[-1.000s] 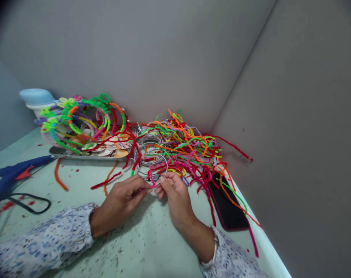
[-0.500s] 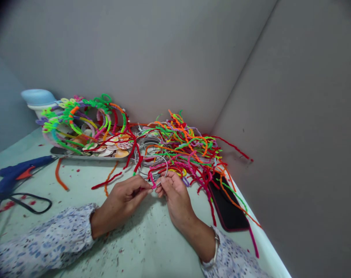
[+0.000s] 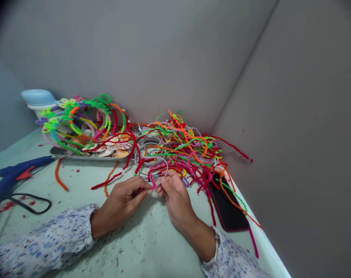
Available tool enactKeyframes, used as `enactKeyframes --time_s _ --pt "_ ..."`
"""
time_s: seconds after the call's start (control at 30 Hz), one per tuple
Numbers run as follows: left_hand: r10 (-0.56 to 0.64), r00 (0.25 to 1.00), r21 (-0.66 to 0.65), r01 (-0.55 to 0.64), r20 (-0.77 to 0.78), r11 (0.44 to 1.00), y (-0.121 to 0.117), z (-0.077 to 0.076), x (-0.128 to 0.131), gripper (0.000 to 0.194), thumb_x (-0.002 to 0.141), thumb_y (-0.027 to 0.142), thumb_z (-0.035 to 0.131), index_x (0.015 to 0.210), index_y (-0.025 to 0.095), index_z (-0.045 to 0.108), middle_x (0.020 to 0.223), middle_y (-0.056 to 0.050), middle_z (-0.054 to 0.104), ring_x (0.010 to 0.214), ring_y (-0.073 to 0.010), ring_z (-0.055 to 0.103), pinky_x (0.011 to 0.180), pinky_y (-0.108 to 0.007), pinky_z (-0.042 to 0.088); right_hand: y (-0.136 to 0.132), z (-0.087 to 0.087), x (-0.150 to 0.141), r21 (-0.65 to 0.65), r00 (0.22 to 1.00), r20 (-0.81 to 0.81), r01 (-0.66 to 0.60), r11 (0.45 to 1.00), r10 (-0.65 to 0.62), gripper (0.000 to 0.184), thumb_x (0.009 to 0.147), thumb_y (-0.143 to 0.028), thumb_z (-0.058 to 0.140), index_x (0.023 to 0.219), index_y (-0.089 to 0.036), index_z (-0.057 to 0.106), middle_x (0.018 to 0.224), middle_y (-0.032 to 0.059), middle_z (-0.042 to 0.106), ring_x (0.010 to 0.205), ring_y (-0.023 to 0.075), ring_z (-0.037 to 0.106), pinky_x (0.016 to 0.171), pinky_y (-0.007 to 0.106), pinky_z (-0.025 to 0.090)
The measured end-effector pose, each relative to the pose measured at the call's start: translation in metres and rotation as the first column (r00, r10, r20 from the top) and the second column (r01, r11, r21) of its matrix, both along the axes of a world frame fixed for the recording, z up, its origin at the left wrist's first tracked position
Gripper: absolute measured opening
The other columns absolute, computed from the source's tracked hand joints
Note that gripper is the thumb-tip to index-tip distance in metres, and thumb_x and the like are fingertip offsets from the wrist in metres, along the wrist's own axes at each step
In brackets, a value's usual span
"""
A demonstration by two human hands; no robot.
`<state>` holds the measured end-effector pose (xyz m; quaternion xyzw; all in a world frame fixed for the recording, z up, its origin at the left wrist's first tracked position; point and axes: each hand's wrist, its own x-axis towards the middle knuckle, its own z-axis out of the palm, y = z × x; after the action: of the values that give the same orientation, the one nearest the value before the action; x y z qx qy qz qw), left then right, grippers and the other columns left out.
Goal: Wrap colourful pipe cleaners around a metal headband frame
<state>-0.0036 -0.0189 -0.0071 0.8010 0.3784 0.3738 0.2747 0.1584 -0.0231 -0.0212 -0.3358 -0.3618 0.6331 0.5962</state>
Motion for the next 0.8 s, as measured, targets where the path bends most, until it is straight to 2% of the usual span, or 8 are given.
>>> enactKeyframes --time_s 0.3,0.8 --pt "0.051 0.998 -0.066 -0.049 0.028 0.997 0.0028 -0.0013 0.0021 0.009 0.086 0.015 0.053 0.087 0.017 0.062 0.080 -0.001 0.062 0.072 -0.0124 0.056 0.066 -0.024 0.042 0.0015 -0.0017 -0.0015 -0.028 0.996 0.067 0.052 0.998 -0.050 0.016 0.081 -0.029 0.064 0.089 -0.019 0.055 0.075 -0.0019 0.062 0.060 0.0078 0.052 0.058 0.020 0.040" --pt "0.042 0.996 -0.133 -0.031 0.081 0.991 0.0005 -0.0002 0.0034 0.011 0.088 0.021 0.054 0.085 0.018 0.064 0.077 -0.001 0.066 0.068 -0.0120 0.057 0.064 -0.022 0.043 0.0005 -0.0015 -0.0003 -0.047 1.000 0.006 -0.001 0.999 0.001 0.014 0.082 -0.028 0.064 0.088 -0.019 0.055 0.074 -0.0022 0.061 0.060 0.0085 0.053 0.057 0.019 0.042"
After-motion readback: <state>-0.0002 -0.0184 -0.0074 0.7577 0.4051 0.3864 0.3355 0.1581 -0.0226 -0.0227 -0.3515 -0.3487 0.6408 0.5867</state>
